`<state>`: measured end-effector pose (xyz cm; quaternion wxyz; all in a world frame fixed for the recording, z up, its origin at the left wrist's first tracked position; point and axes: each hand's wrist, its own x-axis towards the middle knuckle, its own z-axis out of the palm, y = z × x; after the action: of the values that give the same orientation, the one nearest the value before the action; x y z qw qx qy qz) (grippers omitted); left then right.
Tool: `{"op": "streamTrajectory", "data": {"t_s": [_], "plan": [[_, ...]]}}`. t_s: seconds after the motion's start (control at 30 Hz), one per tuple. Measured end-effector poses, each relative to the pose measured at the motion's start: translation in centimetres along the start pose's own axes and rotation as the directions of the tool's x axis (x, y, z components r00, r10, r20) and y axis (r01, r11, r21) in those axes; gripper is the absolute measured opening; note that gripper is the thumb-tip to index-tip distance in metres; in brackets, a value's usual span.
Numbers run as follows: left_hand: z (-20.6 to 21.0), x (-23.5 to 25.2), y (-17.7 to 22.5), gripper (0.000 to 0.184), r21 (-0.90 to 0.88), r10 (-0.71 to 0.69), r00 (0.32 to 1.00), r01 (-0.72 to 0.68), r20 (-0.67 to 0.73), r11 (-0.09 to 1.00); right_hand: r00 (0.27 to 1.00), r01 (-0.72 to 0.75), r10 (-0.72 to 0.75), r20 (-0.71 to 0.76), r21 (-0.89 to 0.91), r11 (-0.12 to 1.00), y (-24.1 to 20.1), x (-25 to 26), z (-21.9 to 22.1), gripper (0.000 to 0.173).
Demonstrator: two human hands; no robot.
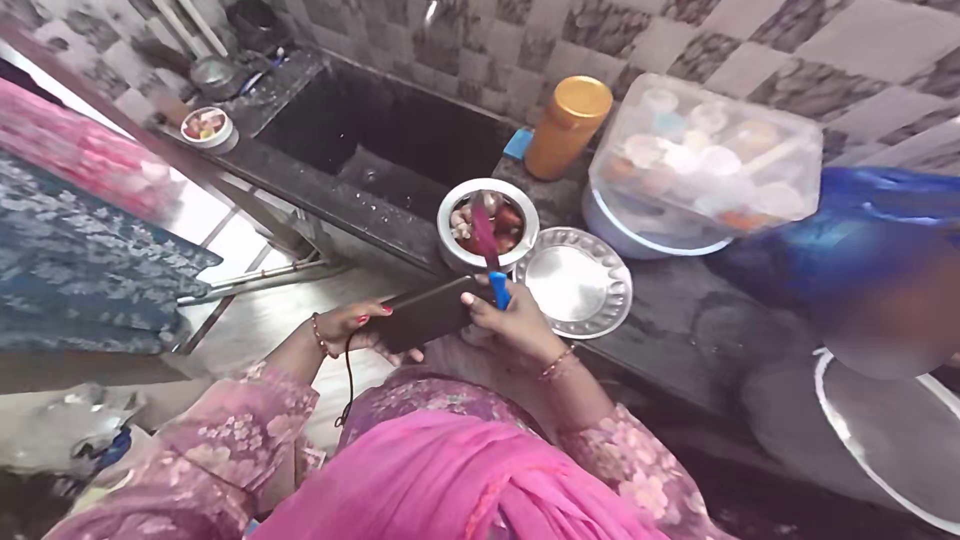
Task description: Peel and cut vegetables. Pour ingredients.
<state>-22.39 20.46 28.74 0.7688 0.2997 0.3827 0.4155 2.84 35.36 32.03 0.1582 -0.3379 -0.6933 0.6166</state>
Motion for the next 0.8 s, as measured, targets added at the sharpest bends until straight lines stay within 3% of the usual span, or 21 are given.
{"op": "streamTrajectory", "data": {"t_s": [0.07,0.17,0.27,0.33,0.4,0.47,0.63,0.73,0.8], "plan": [[-1.7,0.6,1.9,0.045,0.223,0.013,0.999,-0.004,-0.036,0.975,1.0,0.003,-0.004,-0.015,-0.025,1.0,-0.9,1.5,0.5,0.033],[-3.1,1.7,5.9,0.045,0.545,-0.019,0.998,0.049,-0.06,0.837,0.998,-0.035,0.031,-0.06,-0.075,0.997,-2.3,3.3,3.0,0.034],[-4.9,1.6,6.8,0.044,0.683,0.018,0.992,0.073,-0.124,0.727,0.992,-0.058,0.041,-0.12,-0.142,0.988,-1.8,5.2,5.2,0.031],[-7.0,0.9,6.3,0.051,0.695,0.078,0.981,0.071,-0.18,0.716,0.965,0.069,-0.125,-0.231,-0.236,0.969,-0.7,5.8,6.0,0.033],[-9.6,0.9,5.9,0.054,0.695,0.127,0.952,0.109,-0.279,0.711,0.839,0.22,-0.361,-0.408,-0.352,0.91,0.5,5.5,5.6,0.031],[-13.2,1.5,6.0,0.056,0.747,0.166,0.93,0.149,-0.329,0.648,0.69,0.237,-0.428,-0.584,-0.376,0.896,1.0,4.1,4.6,0.03],[-20.0,4.4,11.0,0.062,0.866,-0.003,0.972,0.212,-0.236,0.454,0.427,0.021,-0.184,-0.885,-0.194,0.981,2.1,-1.9,4.0,0.03],[-21.5,7.2,13.8,0.06,0.91,-0.062,0.991,0.134,-0.119,0.392,0.246,-0.09,-0.078,-0.966,-0.103,0.991,2.8,-4.0,5.2,0.029],[-22.3,9.6,15.0,0.059,0.934,-0.107,0.994,0.065,-0.029,0.35,0.164,-0.133,-0.047,-0.985,-0.069,0.989,2.7,-4.4,6.3,0.029]]}}
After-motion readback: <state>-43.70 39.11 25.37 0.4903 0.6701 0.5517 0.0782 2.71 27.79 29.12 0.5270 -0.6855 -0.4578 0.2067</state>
